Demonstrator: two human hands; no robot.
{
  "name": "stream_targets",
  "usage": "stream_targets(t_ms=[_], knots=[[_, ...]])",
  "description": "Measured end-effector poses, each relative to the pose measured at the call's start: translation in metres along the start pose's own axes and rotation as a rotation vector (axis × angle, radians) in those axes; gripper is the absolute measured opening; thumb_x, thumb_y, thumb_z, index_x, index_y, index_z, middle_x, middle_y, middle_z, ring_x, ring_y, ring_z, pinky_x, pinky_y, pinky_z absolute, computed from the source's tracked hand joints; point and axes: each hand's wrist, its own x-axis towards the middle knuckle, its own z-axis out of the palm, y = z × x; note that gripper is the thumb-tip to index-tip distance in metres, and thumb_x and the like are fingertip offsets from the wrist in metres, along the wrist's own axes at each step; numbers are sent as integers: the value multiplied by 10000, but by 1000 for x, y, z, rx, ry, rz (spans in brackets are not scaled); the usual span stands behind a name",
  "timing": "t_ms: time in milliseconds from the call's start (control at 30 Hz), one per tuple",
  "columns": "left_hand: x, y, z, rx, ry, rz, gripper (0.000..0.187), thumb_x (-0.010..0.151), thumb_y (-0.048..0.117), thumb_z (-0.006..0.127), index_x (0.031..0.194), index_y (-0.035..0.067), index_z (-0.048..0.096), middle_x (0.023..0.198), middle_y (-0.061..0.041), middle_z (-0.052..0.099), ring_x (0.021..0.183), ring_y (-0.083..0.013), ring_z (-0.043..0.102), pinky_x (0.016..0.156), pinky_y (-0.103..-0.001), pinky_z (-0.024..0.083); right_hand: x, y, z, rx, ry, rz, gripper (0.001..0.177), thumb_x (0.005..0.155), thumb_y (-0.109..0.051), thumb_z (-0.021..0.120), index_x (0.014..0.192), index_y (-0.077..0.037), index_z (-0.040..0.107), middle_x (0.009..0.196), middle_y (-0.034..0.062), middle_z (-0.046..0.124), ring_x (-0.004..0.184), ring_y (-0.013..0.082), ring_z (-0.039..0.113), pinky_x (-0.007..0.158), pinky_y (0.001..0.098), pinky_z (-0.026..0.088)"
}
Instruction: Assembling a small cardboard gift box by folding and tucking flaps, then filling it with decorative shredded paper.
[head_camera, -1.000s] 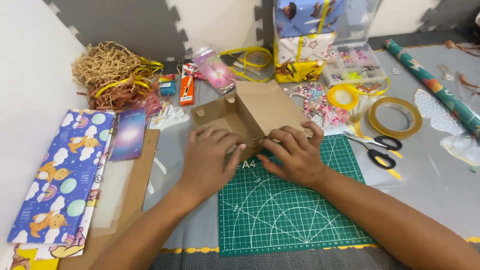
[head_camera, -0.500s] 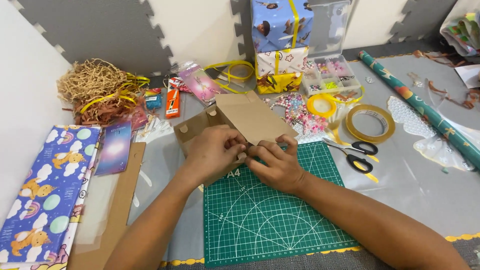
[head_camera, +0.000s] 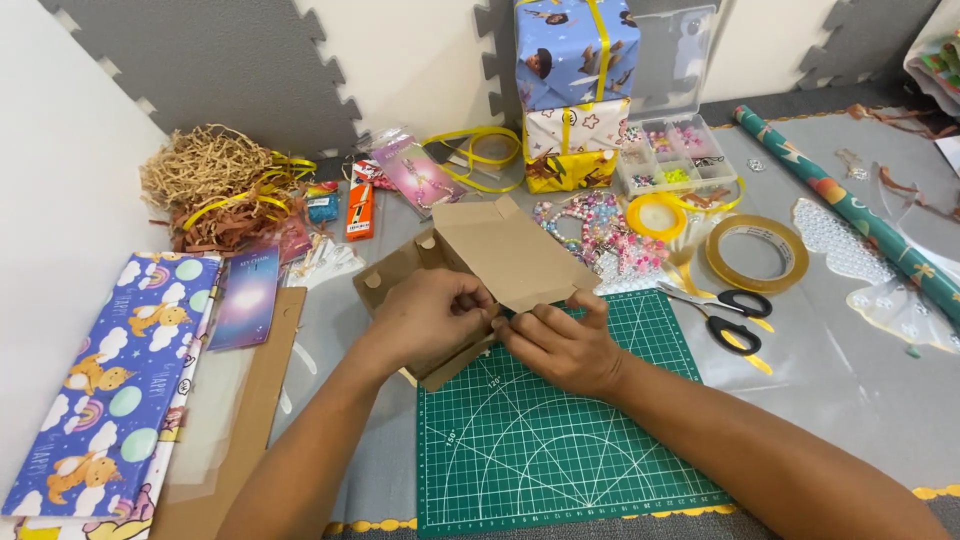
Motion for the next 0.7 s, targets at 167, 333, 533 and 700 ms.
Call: stream_targets(t_ms=[167, 333, 533, 700], knots=[[-18, 1, 10, -63, 182, 70, 170, 983, 187, 813, 1099, 150, 930, 969, -111, 885, 965, -337, 860, 846, -482, 659, 3, 8, -6, -4, 11, -72, 146, 1073, -202, 901, 935, -217, 857, 823, -62, 656, 861, 152, 555, 965, 504, 390], [-47, -20, 41, -48, 364, 196, 189, 1003, 168, 834, 1172, 171, 917, 938, -29, 882, 951, -276, 847, 861, -430, 630, 5, 4, -12, 1, 11, -128, 185, 1052, -183, 937, 901, -213, 835, 826, -64, 652, 875, 155, 536, 958, 505, 389], [-65, -26, 53, -204, 417, 205, 195, 1035, 171, 790, 1205, 149, 883, 932, -38, 875, 971, -307, 836, 934, -495, 601, -11, 6, -15, 27, -18, -177, 154, 993, -218, 1004, 997, -306, 877, 892, -97, 677, 949, 171, 480, 983, 538, 358], [-63, -24, 50, -141, 380, 262, 179, 1055, 199, 741, 1133, 151, 895, 913, -72, 824, 997, -341, 800, 978, -574, 536, -5, 8, -23, 62, -63, -178, 147, 1024, -218, 976, 1006, -297, 853, 926, -95, 654, 977, 179, 471, 983, 499, 357]])
